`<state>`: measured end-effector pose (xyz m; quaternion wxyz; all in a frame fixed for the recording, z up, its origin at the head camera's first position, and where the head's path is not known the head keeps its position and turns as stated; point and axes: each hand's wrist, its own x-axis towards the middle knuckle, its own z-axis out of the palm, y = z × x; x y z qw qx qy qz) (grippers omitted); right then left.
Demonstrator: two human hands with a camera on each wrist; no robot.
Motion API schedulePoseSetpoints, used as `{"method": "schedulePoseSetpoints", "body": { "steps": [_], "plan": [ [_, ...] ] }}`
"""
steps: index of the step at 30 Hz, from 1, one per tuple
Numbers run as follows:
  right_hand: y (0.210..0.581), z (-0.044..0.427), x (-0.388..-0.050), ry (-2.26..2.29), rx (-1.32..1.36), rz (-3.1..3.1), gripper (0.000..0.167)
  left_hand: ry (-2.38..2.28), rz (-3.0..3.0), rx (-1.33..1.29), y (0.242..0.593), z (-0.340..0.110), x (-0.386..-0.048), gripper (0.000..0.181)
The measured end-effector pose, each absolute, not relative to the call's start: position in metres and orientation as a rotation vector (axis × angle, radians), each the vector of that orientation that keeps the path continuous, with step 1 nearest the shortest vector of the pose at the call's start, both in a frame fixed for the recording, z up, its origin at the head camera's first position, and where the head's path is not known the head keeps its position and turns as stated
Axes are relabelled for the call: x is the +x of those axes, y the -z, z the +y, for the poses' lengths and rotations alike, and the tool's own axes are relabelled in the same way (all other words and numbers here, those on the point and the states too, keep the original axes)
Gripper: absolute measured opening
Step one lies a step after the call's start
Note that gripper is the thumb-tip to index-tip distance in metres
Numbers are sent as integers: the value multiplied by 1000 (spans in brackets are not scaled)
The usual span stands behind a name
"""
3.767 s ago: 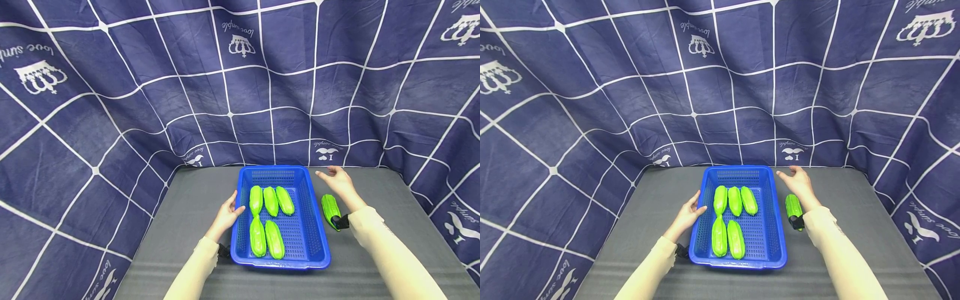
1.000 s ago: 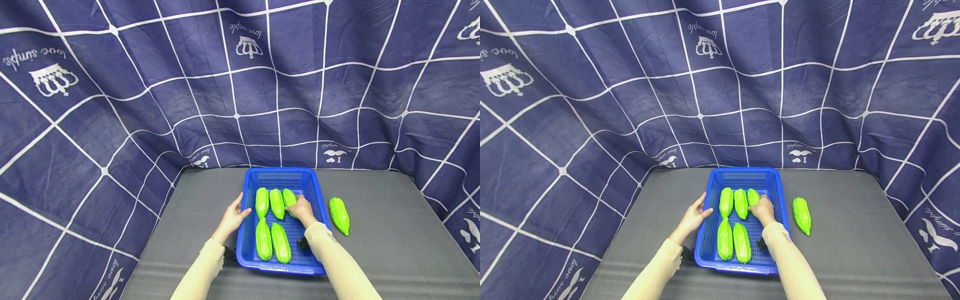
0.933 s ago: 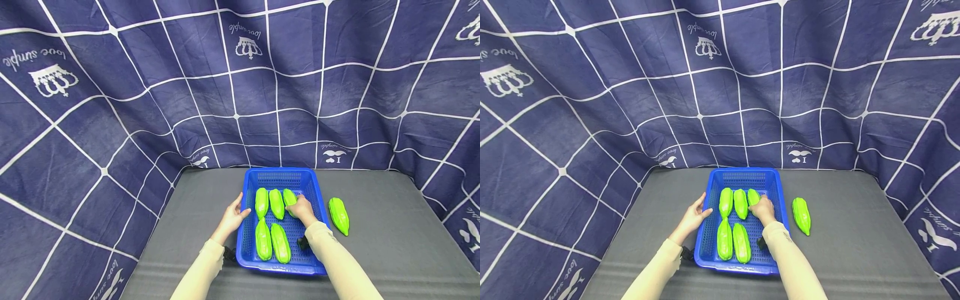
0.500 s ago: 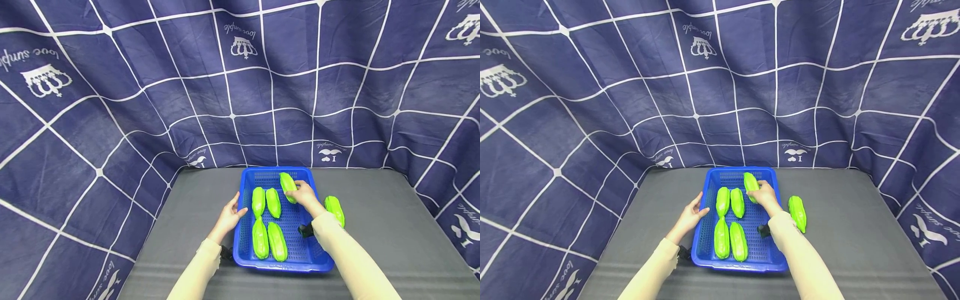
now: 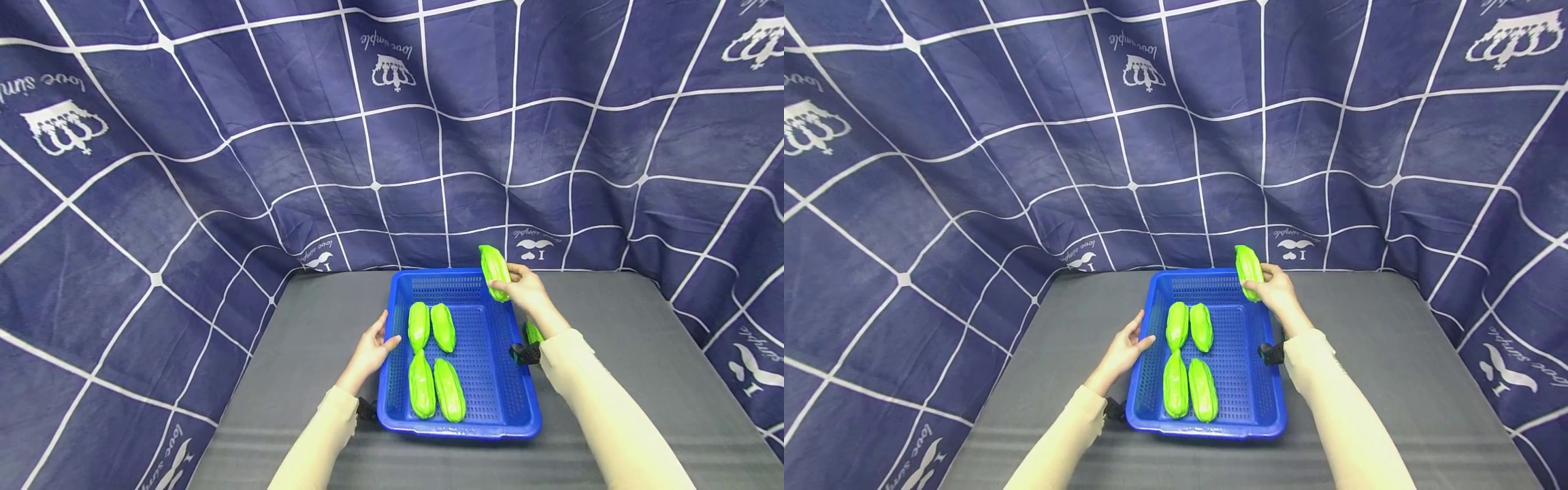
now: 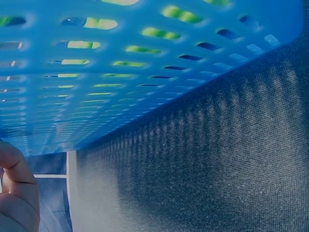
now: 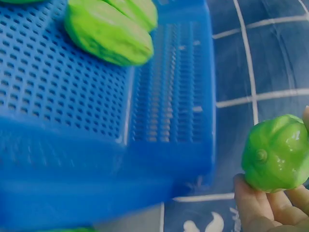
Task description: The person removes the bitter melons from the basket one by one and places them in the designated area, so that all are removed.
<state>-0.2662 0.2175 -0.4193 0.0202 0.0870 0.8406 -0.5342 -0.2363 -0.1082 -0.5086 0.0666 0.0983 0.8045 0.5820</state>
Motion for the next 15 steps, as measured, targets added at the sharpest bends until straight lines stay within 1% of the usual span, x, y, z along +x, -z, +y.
{"method": "schedulePoseSetpoints", "body": {
  "steps": [2, 7, 15],
  "plan": [
    [416, 226, -264, 1681, 279, 2611, 76, -1753, 2433, 288, 519, -109, -242, 70],
    [416, 250, -258, 1647, 308, 2681, 77, -1747, 2428, 286, 520, -109, -242, 71],
    [442, 291, -243, 1527, 399, 2754, 77, -1777, 2452, 280, 516, -109, -238, 70]
  ]
}}
